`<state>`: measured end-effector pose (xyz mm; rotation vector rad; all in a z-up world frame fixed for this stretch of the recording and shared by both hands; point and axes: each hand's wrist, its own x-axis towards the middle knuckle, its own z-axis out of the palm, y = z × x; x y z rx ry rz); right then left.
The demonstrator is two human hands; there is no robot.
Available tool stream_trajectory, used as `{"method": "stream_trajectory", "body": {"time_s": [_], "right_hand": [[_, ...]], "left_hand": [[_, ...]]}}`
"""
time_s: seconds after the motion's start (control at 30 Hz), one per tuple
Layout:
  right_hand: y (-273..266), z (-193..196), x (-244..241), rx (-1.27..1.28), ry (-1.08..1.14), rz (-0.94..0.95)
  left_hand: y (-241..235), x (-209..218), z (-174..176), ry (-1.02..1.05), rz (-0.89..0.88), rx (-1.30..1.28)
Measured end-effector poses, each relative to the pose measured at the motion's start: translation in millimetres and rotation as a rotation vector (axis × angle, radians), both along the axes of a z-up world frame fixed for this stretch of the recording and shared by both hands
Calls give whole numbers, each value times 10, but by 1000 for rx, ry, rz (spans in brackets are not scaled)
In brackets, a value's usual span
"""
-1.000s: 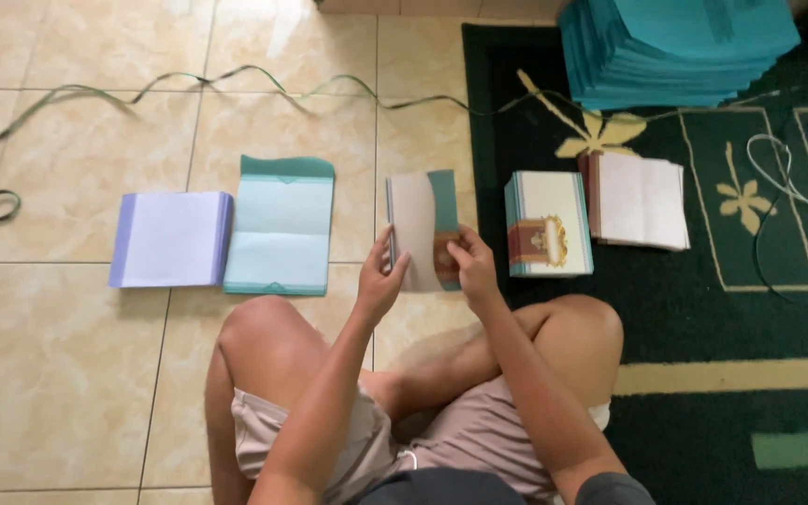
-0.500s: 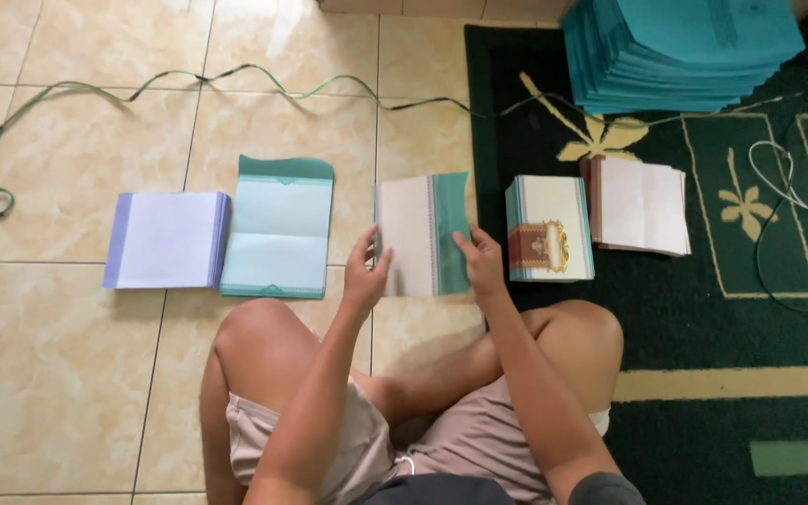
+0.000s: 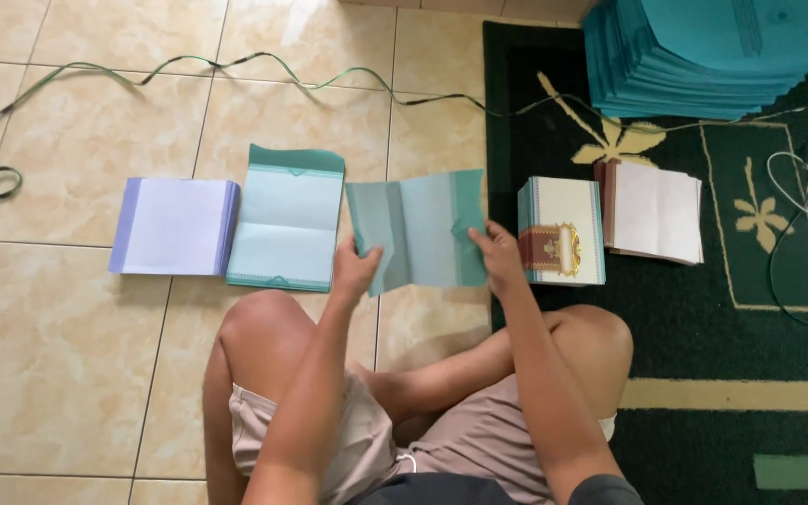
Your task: The person sits on the floor and repeatedly folds light blue book covers around stacks of white paper. They smooth the covers with their hands and place the finished items into a growing stack on the left side of the frame.
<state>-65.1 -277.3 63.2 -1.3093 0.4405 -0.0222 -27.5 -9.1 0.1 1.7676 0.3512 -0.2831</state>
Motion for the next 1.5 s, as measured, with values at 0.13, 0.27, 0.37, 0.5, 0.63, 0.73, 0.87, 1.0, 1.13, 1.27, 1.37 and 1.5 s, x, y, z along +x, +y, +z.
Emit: {"method": "stream_trajectory", "body": {"time_s": [0.13, 0.27, 0.37, 0.5, 0.63, 0.73, 0.87, 1.0, 1.13, 1.27, 1.37, 1.5], "right_hand": [[-419, -566, 238, -482, 8, 25], [-440, -597, 394, -779, -55, 290], [-314, -557, 438, -849, -87, 400], [-232, -895, 529, -1549, -339, 95], [-24, -1032, 502, -1471, -511, 23], [191, -1105, 326, -1273, -532, 212], [367, -919, 196, -1360, 60, 574], [286, -853, 266, -1420, 112, 675], [270, -871, 276, -1472, 145, 687], [285, -751, 283, -1484, 245, 726], [323, -698, 286, -1458, 248, 719], [357, -592, 264, -1433, 278, 739]], "left_hand": [[170, -69, 301, -10, 30, 164], [82, -210, 448, -354, -67, 629], [-75, -249, 387, -527, -295, 706], [-276, -334, 3, -410, -873, 802], [-386, -344, -183, -245, -895, 842], [-491, -343, -152, -255, -762, 960], [-595, -425, -395, -405, -588, 1063], [-698, -310, -690, -569, -479, 1036], [-731, -14, -145, -406, -802, 973], [-738, 233, -360, -454, -776, 1037], [-620, 305, -354, -437, -601, 1039], [-468, 218, -205, -343, -515, 1044]]}}
